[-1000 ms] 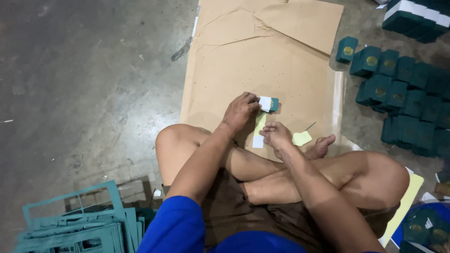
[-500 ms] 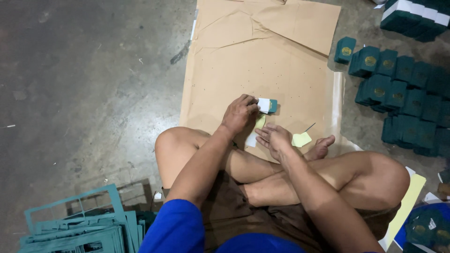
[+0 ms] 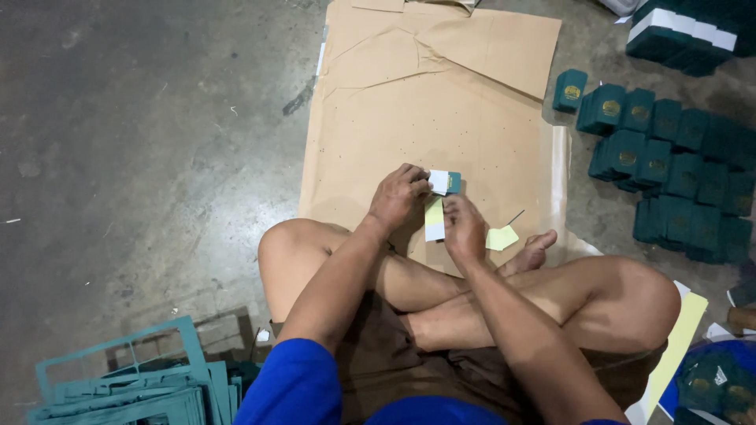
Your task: Applying small gold labels to the center of small green boxes.
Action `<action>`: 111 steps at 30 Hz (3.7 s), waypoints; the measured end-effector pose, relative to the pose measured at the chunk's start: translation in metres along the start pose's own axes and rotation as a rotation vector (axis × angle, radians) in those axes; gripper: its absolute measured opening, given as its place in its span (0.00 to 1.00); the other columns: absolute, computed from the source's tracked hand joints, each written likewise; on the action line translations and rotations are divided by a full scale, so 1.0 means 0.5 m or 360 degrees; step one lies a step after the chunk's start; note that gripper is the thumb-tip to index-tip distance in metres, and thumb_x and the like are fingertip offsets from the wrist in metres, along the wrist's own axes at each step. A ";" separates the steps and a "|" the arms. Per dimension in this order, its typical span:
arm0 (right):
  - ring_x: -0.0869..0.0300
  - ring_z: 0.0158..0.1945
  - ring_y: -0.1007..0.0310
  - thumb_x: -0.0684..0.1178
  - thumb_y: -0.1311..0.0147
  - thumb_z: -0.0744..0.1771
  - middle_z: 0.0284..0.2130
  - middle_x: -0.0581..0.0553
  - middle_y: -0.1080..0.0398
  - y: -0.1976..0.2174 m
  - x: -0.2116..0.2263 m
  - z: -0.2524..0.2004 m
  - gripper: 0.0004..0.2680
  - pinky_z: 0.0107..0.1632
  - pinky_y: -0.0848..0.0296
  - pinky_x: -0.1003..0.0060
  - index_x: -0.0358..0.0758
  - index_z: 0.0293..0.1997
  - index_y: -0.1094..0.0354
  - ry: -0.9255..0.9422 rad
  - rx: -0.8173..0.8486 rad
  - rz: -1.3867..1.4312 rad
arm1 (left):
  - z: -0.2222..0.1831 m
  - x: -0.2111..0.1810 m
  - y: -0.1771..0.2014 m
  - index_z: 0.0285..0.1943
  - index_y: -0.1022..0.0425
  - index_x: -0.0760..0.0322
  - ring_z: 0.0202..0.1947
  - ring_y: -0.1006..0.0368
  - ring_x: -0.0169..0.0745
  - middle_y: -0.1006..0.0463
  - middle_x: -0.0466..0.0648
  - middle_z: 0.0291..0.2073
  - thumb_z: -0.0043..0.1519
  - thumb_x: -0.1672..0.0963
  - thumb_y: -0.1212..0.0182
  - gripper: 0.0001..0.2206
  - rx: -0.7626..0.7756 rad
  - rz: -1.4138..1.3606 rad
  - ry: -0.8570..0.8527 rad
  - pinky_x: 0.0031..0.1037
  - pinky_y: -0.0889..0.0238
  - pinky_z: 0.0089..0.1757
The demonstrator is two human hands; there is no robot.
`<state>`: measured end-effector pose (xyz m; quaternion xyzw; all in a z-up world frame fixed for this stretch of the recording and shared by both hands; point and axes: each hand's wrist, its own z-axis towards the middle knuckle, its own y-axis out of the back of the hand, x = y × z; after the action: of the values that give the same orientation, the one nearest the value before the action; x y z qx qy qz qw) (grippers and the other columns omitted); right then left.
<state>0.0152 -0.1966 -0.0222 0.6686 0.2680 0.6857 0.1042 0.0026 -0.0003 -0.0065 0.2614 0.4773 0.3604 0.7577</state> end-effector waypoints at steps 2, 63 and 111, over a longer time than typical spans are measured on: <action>0.52 0.44 0.24 0.36 0.41 0.63 0.41 0.45 0.27 0.015 0.033 -0.008 0.10 0.45 0.24 0.57 0.39 0.46 0.30 0.0305 -0.0022 -0.0232 | -0.002 -0.001 0.005 0.41 0.18 0.61 0.51 0.27 0.46 0.21 0.46 0.46 0.54 0.58 0.31 0.08 0.0007 -0.0017 0.0000 0.34 0.31 0.49; 0.60 0.47 0.22 0.41 0.34 0.65 0.47 0.44 0.22 0.031 0.037 0.117 0.06 0.50 0.25 0.67 0.35 0.43 0.22 0.0238 0.0064 0.0183 | 0.012 -0.035 -0.003 0.39 0.18 0.67 0.47 0.25 0.49 0.18 0.50 0.42 0.58 0.54 0.29 0.11 -0.0203 -0.0199 0.0346 0.35 0.29 0.46; 0.59 0.47 0.23 0.43 0.35 0.61 0.43 0.45 0.26 -0.045 -0.053 0.168 0.20 0.53 0.25 0.65 0.37 0.54 0.42 -0.0538 -0.0210 0.0276 | 0.169 -0.020 -0.091 0.39 0.18 0.56 0.51 0.27 0.45 0.18 0.48 0.41 0.57 0.55 0.37 0.06 0.0981 0.0907 0.0138 0.37 0.40 0.51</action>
<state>0.0943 -0.1721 -0.0595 0.7866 0.1426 0.5862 0.1319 0.0902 -0.0399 -0.0004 0.5820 0.5027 0.4065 0.4932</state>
